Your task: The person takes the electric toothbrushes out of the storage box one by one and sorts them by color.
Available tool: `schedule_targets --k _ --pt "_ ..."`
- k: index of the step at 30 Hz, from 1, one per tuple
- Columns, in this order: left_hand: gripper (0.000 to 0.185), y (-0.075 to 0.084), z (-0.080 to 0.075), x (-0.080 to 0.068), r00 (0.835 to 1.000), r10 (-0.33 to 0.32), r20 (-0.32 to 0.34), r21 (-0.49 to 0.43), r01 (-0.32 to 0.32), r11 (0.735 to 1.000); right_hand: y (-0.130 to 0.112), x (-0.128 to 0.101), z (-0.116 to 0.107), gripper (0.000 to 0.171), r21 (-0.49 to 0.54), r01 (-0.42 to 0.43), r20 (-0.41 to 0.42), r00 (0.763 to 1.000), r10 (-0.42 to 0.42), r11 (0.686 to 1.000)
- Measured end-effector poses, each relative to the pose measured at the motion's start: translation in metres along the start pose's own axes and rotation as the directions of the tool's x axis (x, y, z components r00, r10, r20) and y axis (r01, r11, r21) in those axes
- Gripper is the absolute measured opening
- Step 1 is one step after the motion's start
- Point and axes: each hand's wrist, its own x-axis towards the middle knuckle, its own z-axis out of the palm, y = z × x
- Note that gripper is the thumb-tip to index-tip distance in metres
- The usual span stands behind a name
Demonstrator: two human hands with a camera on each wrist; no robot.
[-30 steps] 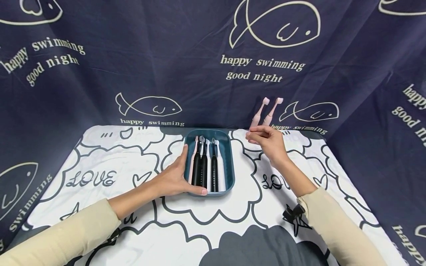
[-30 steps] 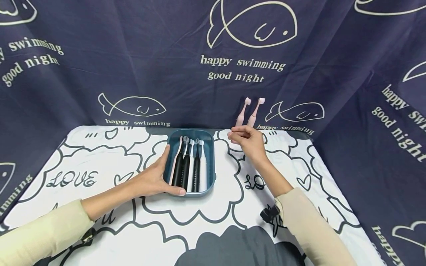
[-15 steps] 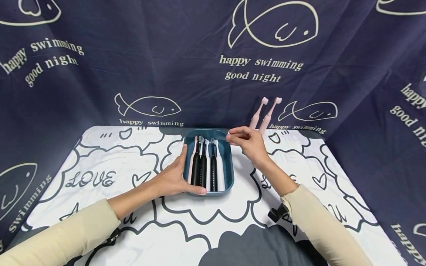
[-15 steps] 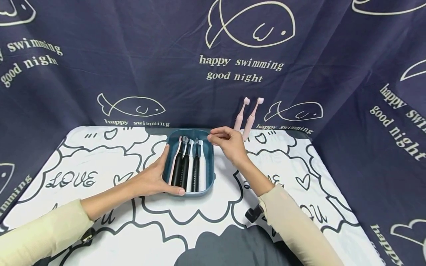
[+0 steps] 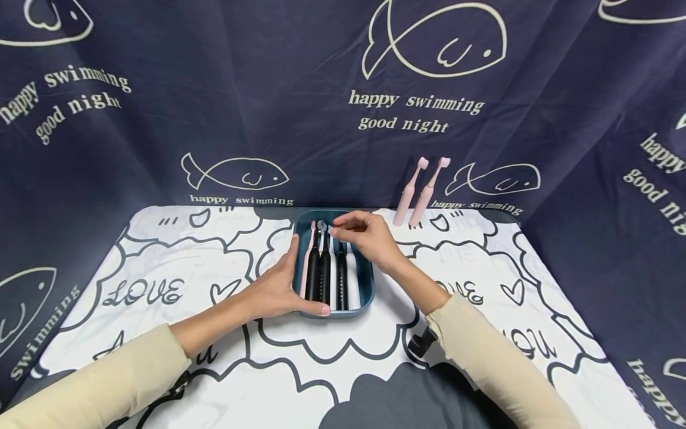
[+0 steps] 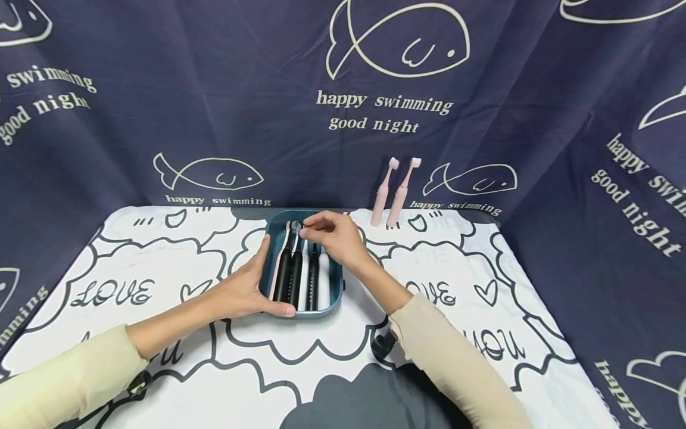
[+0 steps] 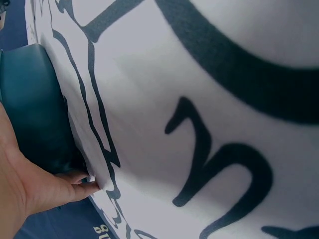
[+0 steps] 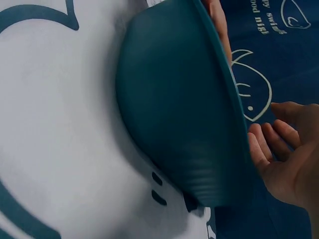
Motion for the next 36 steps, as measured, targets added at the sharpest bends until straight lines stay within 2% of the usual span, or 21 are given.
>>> schedule_targets --k 6,15,23,32,36 --pt "0.172 -0.001 0.000 0.000 1.000 0.011 0.003 -0.008 -0.011 1.000 0.003 0.009 0.015 0.028 -0.125 0.056 0.047 0.998 -0.050 0.991" --pt "0.171 -0.001 0.000 0.001 1.000 0.028 0.001 -0.002 -0.028 1.000 0.006 0.018 0.026 0.025 -0.223 0.083 0.113 0.992 -0.059 0.971" --pt "0.173 -0.002 0.000 0.000 1.000 -0.011 -0.003 0.017 0.011 1.000 0.011 0.027 0.035 0.024 -0.286 0.091 0.133 0.990 -0.055 0.954" --pt "0.171 -0.001 0.001 0.000 1.000 -0.022 0.012 0.021 0.022 1.000 0.026 0.039 0.045 0.017 -0.422 0.116 0.154 0.987 -0.055 0.899" --pt "0.171 -0.001 0.000 0.000 1.000 -0.022 0.014 0.012 0.022 1.000 0.029 0.043 0.049 0.022 -0.493 0.146 0.167 0.983 -0.072 0.858"
